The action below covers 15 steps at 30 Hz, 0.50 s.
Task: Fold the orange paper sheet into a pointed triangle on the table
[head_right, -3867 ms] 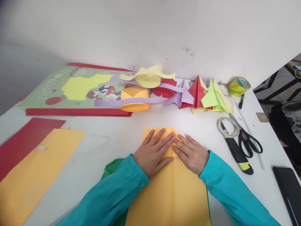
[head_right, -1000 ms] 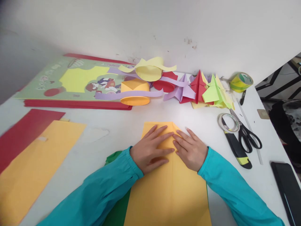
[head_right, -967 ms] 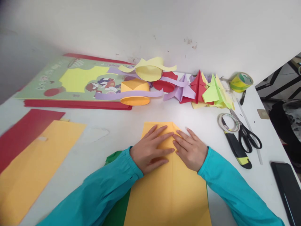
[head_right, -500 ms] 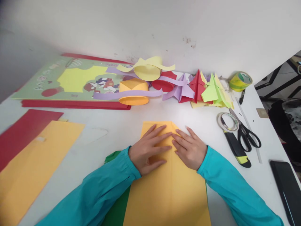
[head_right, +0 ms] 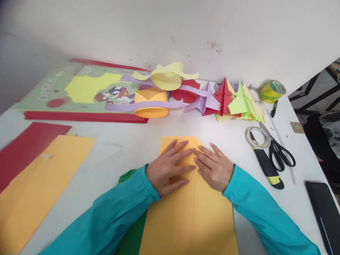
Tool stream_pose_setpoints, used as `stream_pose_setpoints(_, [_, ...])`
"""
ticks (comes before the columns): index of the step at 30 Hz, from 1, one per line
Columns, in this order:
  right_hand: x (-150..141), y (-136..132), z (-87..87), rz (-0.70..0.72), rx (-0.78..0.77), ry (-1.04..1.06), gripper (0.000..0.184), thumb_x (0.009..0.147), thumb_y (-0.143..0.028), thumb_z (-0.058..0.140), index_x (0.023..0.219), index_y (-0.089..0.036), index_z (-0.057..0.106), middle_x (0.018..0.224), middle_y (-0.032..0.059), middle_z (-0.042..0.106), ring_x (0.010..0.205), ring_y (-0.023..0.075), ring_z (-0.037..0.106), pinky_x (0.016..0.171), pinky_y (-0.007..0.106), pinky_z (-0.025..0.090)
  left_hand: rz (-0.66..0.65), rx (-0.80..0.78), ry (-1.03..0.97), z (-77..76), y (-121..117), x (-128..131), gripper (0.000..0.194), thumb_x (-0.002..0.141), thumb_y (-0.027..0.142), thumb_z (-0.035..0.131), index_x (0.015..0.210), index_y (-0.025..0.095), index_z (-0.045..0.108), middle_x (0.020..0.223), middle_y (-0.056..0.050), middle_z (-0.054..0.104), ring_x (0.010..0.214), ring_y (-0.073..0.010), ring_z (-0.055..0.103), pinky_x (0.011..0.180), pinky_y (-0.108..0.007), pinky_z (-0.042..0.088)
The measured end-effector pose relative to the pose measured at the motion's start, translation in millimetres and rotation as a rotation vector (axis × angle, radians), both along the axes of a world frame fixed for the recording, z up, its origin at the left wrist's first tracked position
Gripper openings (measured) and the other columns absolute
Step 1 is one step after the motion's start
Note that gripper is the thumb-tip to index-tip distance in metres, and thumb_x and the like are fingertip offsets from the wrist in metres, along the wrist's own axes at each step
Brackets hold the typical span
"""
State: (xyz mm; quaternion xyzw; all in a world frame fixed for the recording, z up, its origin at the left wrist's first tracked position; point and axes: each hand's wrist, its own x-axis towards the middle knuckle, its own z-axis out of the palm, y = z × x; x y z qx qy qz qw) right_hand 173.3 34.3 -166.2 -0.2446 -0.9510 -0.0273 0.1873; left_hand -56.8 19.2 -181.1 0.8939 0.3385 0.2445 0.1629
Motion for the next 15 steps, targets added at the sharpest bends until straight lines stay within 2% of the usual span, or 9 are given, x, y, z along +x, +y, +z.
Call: stream_pose_setpoints(15, [0.9, 1.0, -0.3, -0.004, -0.045, 0.034, 0.027, 0.090, -0.018, 0.047, 0.113, -0.012, 0.061, 0.127, 0.0124, 0.059, 0.133, 0.0264, 0.039, 0.109, 0.054, 0.033, 0.000, 0.014, 0.008, -0.9, 0.1, 0.1, 0.038, 0.075, 0.033, 0.064, 0.113, 0.029, 0.063, 0.141, -0.009, 0.044, 0.139, -0.0366, 0.020, 0.109, -0.063, 0.016])
